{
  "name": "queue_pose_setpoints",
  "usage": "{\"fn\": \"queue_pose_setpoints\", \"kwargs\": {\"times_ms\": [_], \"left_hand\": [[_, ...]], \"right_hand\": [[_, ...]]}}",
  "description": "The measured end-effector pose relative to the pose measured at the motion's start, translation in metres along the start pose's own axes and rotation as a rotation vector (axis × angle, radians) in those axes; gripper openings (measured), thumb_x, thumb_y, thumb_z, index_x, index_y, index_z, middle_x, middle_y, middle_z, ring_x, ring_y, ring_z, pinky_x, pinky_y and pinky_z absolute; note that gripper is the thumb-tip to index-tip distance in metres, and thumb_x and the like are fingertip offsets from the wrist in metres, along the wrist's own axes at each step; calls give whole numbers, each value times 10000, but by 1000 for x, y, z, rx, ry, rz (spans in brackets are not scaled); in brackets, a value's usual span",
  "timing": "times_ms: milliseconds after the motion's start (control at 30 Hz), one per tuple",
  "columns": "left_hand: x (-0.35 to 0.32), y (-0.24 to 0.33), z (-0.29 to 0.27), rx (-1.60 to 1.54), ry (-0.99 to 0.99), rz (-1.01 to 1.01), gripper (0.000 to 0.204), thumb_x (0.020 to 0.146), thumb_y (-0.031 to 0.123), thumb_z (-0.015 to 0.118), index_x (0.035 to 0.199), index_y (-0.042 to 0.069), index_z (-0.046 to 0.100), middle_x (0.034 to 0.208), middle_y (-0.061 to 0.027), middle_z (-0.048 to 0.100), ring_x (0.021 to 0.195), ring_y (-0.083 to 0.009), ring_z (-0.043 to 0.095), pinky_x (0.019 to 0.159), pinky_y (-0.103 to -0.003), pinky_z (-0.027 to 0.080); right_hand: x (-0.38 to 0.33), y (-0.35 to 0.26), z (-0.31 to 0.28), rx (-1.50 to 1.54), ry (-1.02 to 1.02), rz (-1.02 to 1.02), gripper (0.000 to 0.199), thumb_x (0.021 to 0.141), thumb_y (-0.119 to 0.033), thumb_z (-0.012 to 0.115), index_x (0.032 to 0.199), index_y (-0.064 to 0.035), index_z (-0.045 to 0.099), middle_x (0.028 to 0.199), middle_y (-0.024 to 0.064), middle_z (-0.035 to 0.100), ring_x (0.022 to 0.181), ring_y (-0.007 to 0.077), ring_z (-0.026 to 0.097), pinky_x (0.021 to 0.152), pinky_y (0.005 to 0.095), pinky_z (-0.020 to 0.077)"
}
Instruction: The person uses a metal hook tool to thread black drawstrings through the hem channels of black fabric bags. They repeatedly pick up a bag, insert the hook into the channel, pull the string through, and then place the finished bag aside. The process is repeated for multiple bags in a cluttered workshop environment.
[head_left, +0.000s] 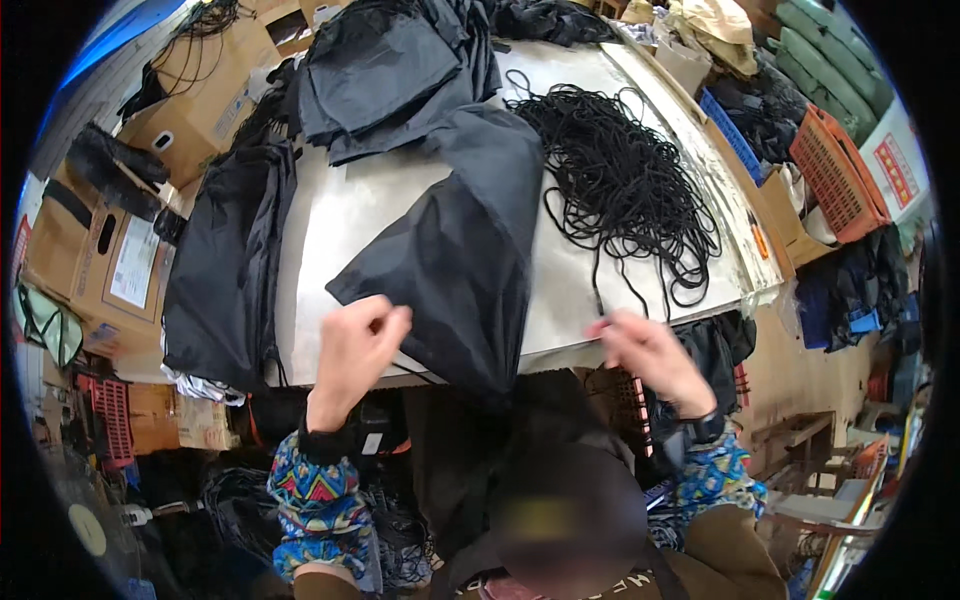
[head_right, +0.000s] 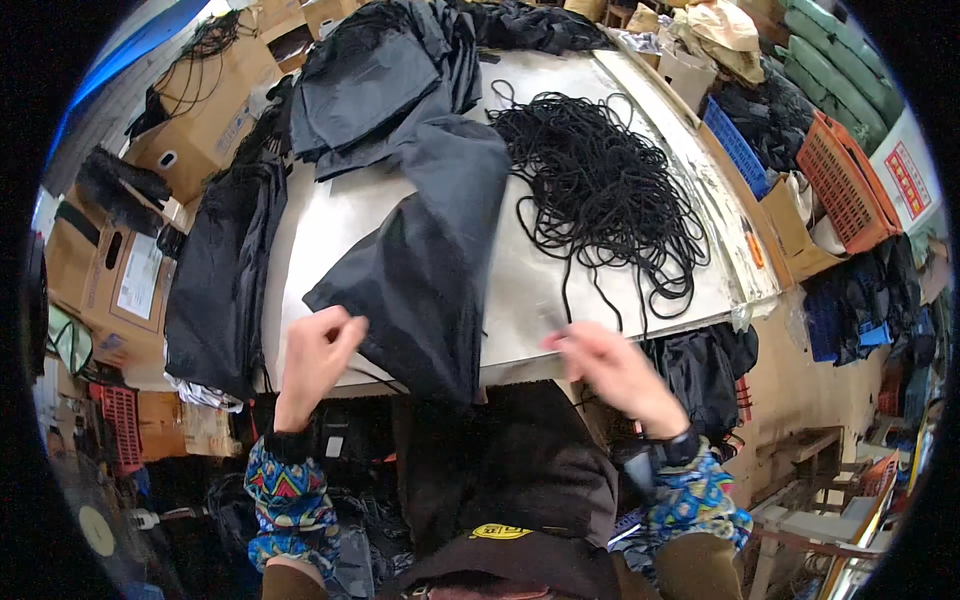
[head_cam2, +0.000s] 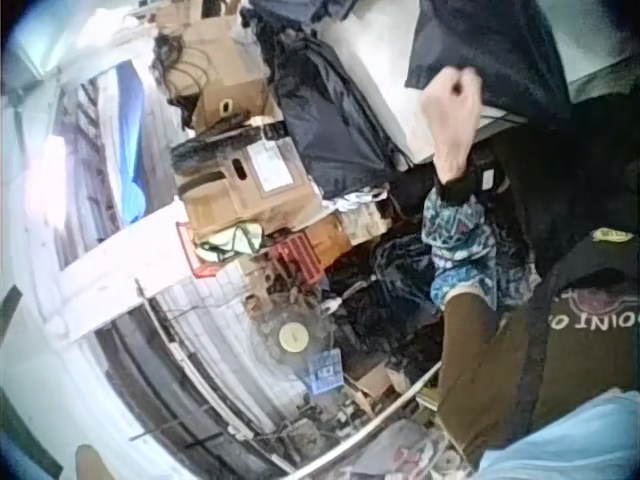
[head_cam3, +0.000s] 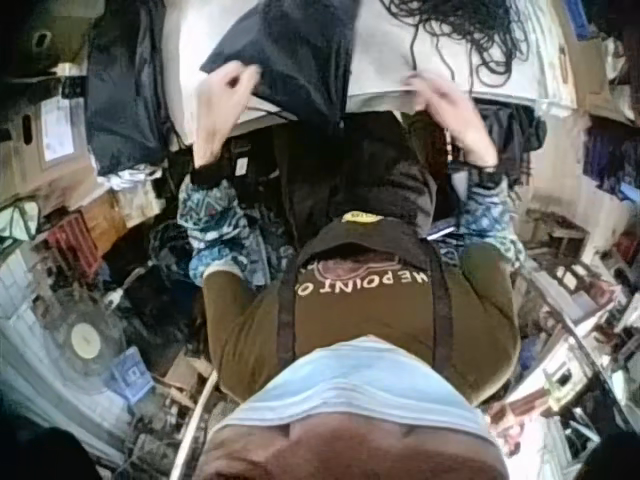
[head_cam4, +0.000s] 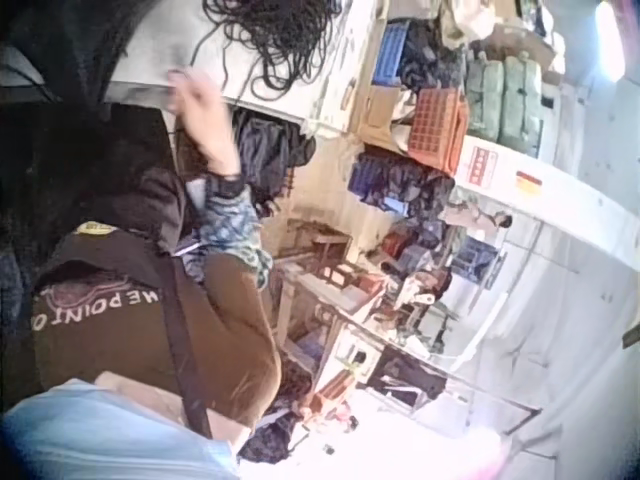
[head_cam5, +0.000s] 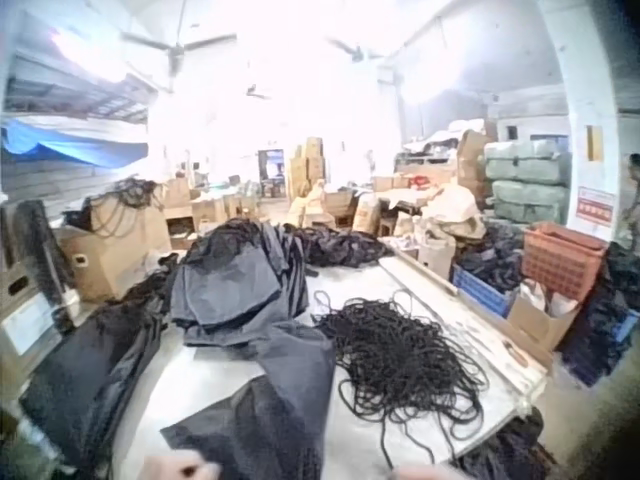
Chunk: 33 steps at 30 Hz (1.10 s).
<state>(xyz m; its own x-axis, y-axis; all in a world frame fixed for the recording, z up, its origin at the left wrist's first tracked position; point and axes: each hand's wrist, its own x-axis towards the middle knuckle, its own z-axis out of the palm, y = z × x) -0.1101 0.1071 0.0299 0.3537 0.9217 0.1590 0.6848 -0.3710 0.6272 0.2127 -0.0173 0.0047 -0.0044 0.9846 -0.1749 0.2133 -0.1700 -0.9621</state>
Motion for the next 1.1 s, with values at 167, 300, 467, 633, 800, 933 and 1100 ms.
{"fn": "queue_pose_setpoints", "kwargs": {"times_ms": [167, 300, 467, 633, 800, 933, 1100], "left_hand": [[18, 28, 28, -272, 69, 99, 227, 873, 151, 623, 1072, 42, 604, 978, -107, 633, 853, -168, 631, 724, -298, 505], [-12, -3, 44, 320, -267, 605, 408, 828, 244, 647, 1193, 85, 559, 1336, -125, 480, 1286, -358, 383, 1050, -483, 316], [-118, -27, 43, 109, -534, 437, 233, 820, 216, 670, 933, 13, 654, 1070, -146, 618, 987, -302, 598, 846, -417, 489], [-139, -19, 84, -663, -204, -600, 203, 846, 100, 670, 997, -23, 610, 822, -80, 644, 714, -153, 622, 630, -273, 531], [-117, -18, 144, -853, -133, -525, 225, 863, 173, 673, 908, -35, 602, 790, -85, 635, 672, -128, 607, 582, -261, 514], [-94, 13, 121, -929, 4, -445, 286, 902, 231, 630, 793, -26, 564, 707, -97, 630, 568, -112, 591, 505, -241, 485], [-49, 32, 91, -1468, -81, -556, 236, 965, 246, 517, 910, 24, 574, 840, -99, 663, 672, -186, 669, 506, -243, 532]], "right_hand": [[27, -17, 68, 82, -272, -164, 248, 970, -156, 494, 1104, 23, 600, 978, 56, 633, 720, 70, 583, 648, 207, 464], [49, 0, 70, 361, -145, 200, 324, 964, -245, 518, 1195, -21, 556, 980, 36, 640, 844, 80, 608, 644, 196, 454], [81, 12, 49, 388, -37, 217, 370, 965, -261, 516, 1258, -35, 510, 1021, 17, 636, 733, -10, 538, 413, 135, 235], [88, 4, 50, 417, 10, 187, 354, 961, -247, 529, 1240, -29, 526, 1062, 15, 622, 954, 34, 601, 404, 137, 268], [89, 0, 55, 407, 43, 144, 274, 959, -289, 531, 1124, -85, 609, 934, 29, 651, 614, -16, 485, 395, 154, 217], [60, -14, 40, 291, 44, 98, 269, 978, -274, 496, 1134, -90, 613, 780, -17, 607, 538, -13, 341, 448, 148, 216], [15, -20, 50, -124, 10, -149, 294, 998, -243, 447, 1118, -20, 596, 688, 9, 546, 596, 90, 465, 560, 250, 400]]}}
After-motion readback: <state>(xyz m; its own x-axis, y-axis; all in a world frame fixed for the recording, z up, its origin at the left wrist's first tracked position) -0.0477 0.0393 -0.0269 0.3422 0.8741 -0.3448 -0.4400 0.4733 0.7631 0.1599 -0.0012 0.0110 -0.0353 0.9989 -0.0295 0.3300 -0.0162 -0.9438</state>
